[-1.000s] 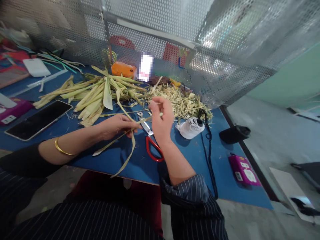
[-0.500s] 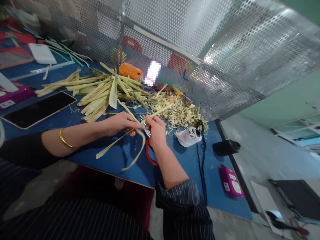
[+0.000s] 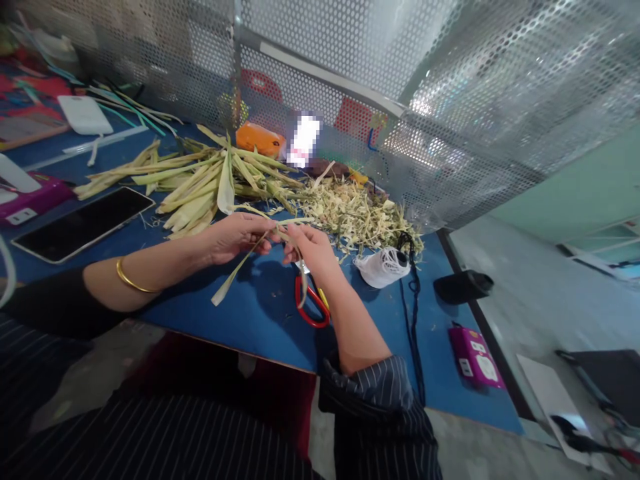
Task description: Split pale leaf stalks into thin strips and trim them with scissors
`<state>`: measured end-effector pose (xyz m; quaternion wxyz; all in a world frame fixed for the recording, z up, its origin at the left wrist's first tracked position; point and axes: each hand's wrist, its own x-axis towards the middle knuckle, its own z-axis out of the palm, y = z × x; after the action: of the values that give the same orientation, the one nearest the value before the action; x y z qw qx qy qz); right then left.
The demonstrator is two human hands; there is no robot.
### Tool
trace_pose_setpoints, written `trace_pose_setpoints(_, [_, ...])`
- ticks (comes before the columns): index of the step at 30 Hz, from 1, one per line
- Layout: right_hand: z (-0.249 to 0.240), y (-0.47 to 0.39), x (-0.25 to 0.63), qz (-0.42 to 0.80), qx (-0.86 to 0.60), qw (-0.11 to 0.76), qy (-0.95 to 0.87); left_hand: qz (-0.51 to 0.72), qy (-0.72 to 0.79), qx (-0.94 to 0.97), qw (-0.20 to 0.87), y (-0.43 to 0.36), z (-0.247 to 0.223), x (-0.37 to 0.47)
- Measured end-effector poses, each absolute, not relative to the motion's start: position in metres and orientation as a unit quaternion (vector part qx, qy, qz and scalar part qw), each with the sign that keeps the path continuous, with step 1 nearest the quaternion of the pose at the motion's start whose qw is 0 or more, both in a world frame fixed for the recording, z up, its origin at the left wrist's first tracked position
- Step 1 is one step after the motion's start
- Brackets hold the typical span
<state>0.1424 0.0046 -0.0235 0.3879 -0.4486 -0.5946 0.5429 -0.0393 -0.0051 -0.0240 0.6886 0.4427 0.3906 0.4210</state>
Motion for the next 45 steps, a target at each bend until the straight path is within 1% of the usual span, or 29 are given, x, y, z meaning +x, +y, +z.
trace_pose_setpoints(3, [-0.023,-0.001,0.140,0.499,-0.438,0.373,-0.648,0.437,0.396,0.419,0.690,-0.003,-0.026,-0.038])
trace_pose_setpoints(5, [-0.024,-0.002,0.138,0.511,-0.433,0.372,-0.642,0.442,0.399,0.418,0.686,-0.001,-0.028,-0.037])
trace_pose_setpoints(7, [-0.025,-0.002,0.136,0.549,-0.435,0.378,-0.605,0.451,0.398,0.427,0.675,0.000,-0.031,-0.036])
trace_pose_setpoints(9, [-0.025,-0.002,0.134,0.584,-0.435,0.394,-0.561,0.462,0.408,0.432,0.659,0.000,-0.032,-0.036])
trace_pose_setpoints(11, [-0.026,-0.004,0.131,0.565,-0.428,0.434,-0.556,0.469,0.423,0.428,0.647,-0.001,-0.032,-0.036])
trace_pose_setpoints(14, [-0.028,-0.010,0.129,0.426,-0.433,0.500,-0.617,0.466,0.434,0.417,0.649,-0.002,-0.031,-0.037])
trace_pose_setpoints(16, [-0.030,-0.012,0.130,0.327,-0.445,0.501,-0.666,0.462,0.424,0.402,0.667,-0.001,-0.031,-0.037])
trace_pose_setpoints(17, [-0.031,-0.012,0.132,0.278,-0.441,0.481,-0.704,0.462,0.416,0.388,0.680,0.000,-0.031,-0.038])
trace_pose_setpoints(19, [-0.030,-0.010,0.137,0.148,-0.411,0.397,-0.807,0.472,0.399,0.359,0.700,0.003,-0.032,-0.039])
trace_pose_setpoints(22, [-0.024,-0.004,0.147,-0.064,-0.344,0.219,-0.911,0.485,0.395,0.333,0.706,0.006,-0.032,-0.040])
trace_pose_setpoints(23, [-0.021,-0.002,0.150,-0.117,-0.346,0.187,-0.912,0.489,0.397,0.329,0.704,0.006,-0.030,-0.040])
trace_pose_setpoints(24, [-0.018,0.000,0.153,-0.156,-0.362,0.173,-0.903,0.492,0.397,0.327,0.703,0.006,-0.028,-0.039])
trace_pose_setpoints(25, [-0.014,0.001,0.156,-0.189,-0.390,0.179,-0.883,0.495,0.398,0.324,0.701,0.005,-0.026,-0.039])
trace_pose_setpoints(26, [-0.011,0.001,0.158,-0.220,-0.425,0.204,-0.854,0.498,0.400,0.322,0.699,0.004,-0.024,-0.038])
trace_pose_setpoints(28, [-0.005,-0.001,0.161,-0.256,-0.476,0.287,-0.791,0.504,0.397,0.322,0.696,0.002,-0.021,-0.037])
trace_pose_setpoints(30, [-0.002,-0.007,0.159,-0.230,-0.477,0.377,-0.760,0.515,0.379,0.318,0.700,0.001,-0.020,-0.037])
trace_pose_setpoints(31, [-0.003,-0.011,0.155,-0.188,-0.461,0.407,-0.766,0.520,0.367,0.315,0.704,0.001,-0.021,-0.036])
trace_pose_setpoints(32, [-0.006,-0.015,0.149,-0.127,-0.449,0.419,-0.778,0.524,0.356,0.313,0.708,0.000,-0.021,-0.036])
trace_pose_setpoints(34, [-0.015,-0.021,0.136,0.026,-0.444,0.379,-0.811,0.526,0.345,0.313,0.712,0.000,-0.023,-0.034])
trace_pose_setpoints(36, [-0.028,-0.022,0.124,0.138,-0.476,0.341,-0.799,0.522,0.352,0.319,0.709,-0.001,-0.024,-0.032])
trace_pose_setpoints(39, [-0.043,-0.019,0.114,0.269,-0.500,0.342,-0.748,0.510,0.363,0.337,0.703,-0.002,-0.025,-0.030])
trace_pose_setpoints(41, [-0.047,-0.018,0.113,0.307,-0.496,0.352,-0.732,0.502,0.364,0.353,0.701,-0.004,-0.024,-0.030])
trace_pose_setpoints(45, [-0.041,-0.021,0.115,0.278,-0.471,0.365,-0.754,0.505,0.377,0.340,0.698,-0.005,-0.023,-0.031])
